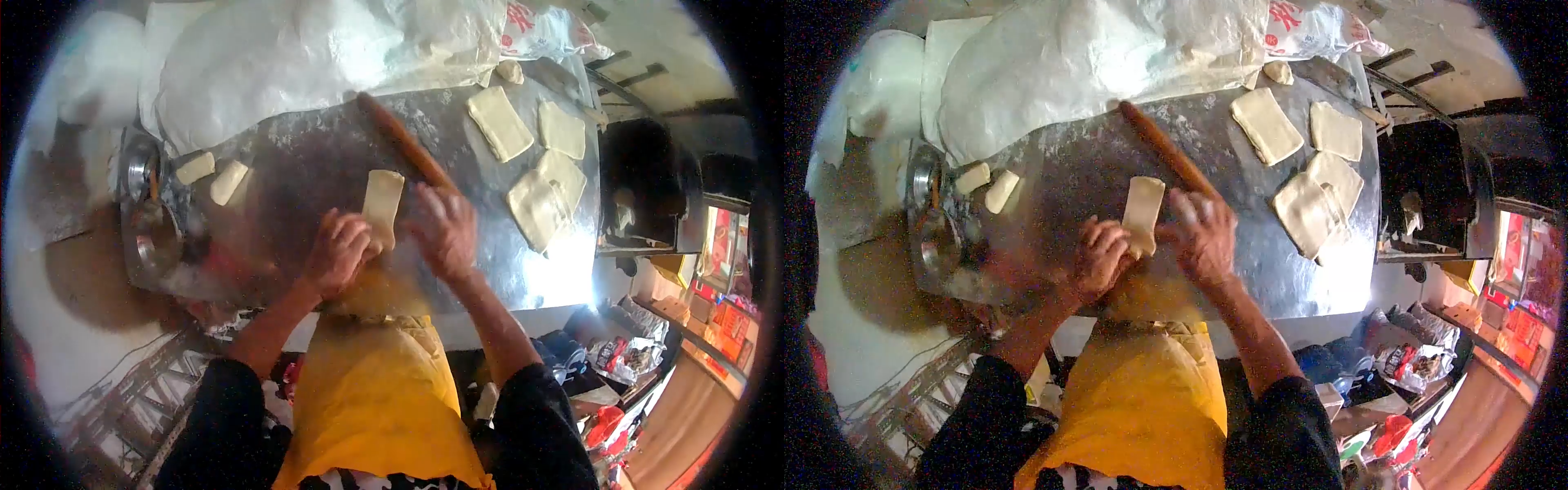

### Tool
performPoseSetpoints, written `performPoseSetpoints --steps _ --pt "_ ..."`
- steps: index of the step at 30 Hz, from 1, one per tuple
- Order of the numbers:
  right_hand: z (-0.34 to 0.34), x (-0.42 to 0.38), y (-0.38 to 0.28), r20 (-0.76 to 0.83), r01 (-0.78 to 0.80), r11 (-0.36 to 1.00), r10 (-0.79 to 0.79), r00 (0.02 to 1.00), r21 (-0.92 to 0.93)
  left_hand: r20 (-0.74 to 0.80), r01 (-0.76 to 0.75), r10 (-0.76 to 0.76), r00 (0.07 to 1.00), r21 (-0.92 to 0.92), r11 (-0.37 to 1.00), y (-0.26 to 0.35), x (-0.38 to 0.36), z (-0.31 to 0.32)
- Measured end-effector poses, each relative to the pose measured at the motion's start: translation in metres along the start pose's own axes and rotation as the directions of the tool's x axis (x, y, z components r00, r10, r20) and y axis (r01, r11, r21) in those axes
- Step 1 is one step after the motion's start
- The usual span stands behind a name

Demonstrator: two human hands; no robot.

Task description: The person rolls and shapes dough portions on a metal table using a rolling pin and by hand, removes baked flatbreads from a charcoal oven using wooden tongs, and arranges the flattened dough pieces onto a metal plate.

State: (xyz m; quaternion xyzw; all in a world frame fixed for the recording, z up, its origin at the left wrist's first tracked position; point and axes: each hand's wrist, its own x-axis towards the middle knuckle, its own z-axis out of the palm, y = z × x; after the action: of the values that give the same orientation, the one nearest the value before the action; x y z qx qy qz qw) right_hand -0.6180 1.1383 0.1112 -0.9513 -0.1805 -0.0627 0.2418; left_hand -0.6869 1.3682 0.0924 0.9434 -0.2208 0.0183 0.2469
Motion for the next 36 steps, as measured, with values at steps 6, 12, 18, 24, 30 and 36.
performPoseSetpoints --steps 6,12,18,24,30,36 --pt "0.040 -0.034 -0.027 0.223 -0.232 0.956 0.190 0.956 0.179 -0.111 0.179 -0.187 0.976 -0.072 0.981 -0.004 0.028 0.014" --pt "0.043 -0.015 -0.026 0.260 -0.439 0.884 0.391 0.883 0.159 -0.088 0.381 -0.389 0.917 -0.097 0.920 -0.022 0.043 0.018" --pt "0.029 0.009 -0.030 0.362 -0.534 0.840 0.469 0.806 0.098 -0.033 0.260 -0.277 0.960 -0.251 0.932 -0.048 0.101 0.014" --pt "0.026 0.017 -0.033 0.401 -0.629 0.772 0.549 0.733 0.093 0.199 0.221 -0.203 0.959 -0.070 0.973 -0.028 0.122 -0.011" --pt "0.033 0.004 -0.027 0.342 -0.558 0.823 0.495 0.799 0.111 0.002 -0.012 0.012 1.000 -0.057 0.998 -0.003 0.043 0.004" --pt "-0.001 0.005 0.006 0.194 -0.320 0.933 0.287 0.938 0.165 -0.027 0.013 -0.014 1.000 -0.018 1.000 0.006 0.026 -0.001"
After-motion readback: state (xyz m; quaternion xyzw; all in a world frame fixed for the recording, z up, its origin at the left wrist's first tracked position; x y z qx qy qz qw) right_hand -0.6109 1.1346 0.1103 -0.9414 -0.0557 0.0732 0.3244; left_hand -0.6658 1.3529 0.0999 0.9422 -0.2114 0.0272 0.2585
